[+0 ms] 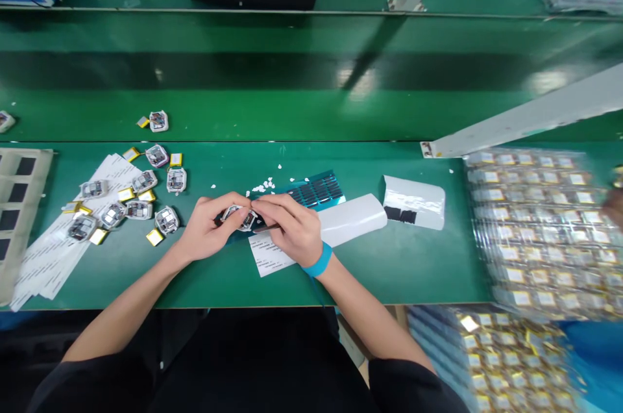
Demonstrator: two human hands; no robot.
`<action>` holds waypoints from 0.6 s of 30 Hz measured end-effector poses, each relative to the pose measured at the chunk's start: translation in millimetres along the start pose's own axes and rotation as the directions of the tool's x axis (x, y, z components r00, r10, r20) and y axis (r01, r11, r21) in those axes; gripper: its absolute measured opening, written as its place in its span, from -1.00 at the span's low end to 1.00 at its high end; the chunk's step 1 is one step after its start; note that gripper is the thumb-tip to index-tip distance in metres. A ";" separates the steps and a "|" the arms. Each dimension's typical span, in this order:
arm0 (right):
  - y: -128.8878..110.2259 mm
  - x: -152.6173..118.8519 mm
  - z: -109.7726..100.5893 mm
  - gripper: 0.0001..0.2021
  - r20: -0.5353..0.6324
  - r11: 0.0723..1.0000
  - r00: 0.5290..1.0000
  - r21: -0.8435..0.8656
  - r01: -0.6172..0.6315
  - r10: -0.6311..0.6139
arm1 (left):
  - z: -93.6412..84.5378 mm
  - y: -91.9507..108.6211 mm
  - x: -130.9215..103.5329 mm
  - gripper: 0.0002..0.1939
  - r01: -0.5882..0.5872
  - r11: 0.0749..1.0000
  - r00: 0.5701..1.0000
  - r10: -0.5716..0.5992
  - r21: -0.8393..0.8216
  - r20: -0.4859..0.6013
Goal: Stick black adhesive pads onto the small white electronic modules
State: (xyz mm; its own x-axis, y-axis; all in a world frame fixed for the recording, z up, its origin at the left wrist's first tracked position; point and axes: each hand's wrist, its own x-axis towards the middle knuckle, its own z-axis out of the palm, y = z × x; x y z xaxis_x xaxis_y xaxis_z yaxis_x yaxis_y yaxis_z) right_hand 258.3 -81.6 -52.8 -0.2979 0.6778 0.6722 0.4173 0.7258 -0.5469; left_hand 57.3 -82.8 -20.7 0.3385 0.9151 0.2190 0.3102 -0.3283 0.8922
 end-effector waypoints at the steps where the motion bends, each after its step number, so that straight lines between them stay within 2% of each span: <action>1: 0.2 0.1 -0.6 -0.58 0.011 1.000 1.000 -0.005 0.010 -0.010 | -0.2 0.3 -0.2 -0.80 0.014 1.000 1.000 -0.014 -0.011 0.006; 5: 0.8 2.4 -3.2 -0.53 0.048 0.998 0.998 -0.041 0.042 -0.040 | -0.9 1.0 0.2 -0.78 0.084 0.994 0.996 -0.081 -0.066 0.045; 11: 3.3 2.6 -6.0 -0.60 0.087 0.996 0.994 -0.053 0.071 -0.066 | 0.4 1.1 0.8 -0.77 0.152 0.975 0.987 -0.143 -0.159 0.069; 15: 6.4 -1.1 -5.0 -0.51 0.095 0.996 0.994 -0.068 0.055 -0.049 | 1.0 0.9 0.8 -0.75 0.183 0.973 0.982 -0.174 -0.143 0.076; 18: 6.6 -0.5 -4.2 -0.54 0.059 0.995 0.998 -0.101 -0.003 0.009 | 1.2 0.9 0.4 -0.76 0.198 0.971 0.979 -0.188 -0.133 0.084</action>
State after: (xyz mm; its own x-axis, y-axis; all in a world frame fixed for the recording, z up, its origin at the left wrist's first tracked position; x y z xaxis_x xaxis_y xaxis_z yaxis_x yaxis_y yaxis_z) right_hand 264.8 -77.6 -54.7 -0.3444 0.6901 0.6365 0.5024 0.7082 -0.4960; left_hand 58.8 -83.0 -20.3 0.3471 0.9377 0.0135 0.2500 -0.1064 0.9624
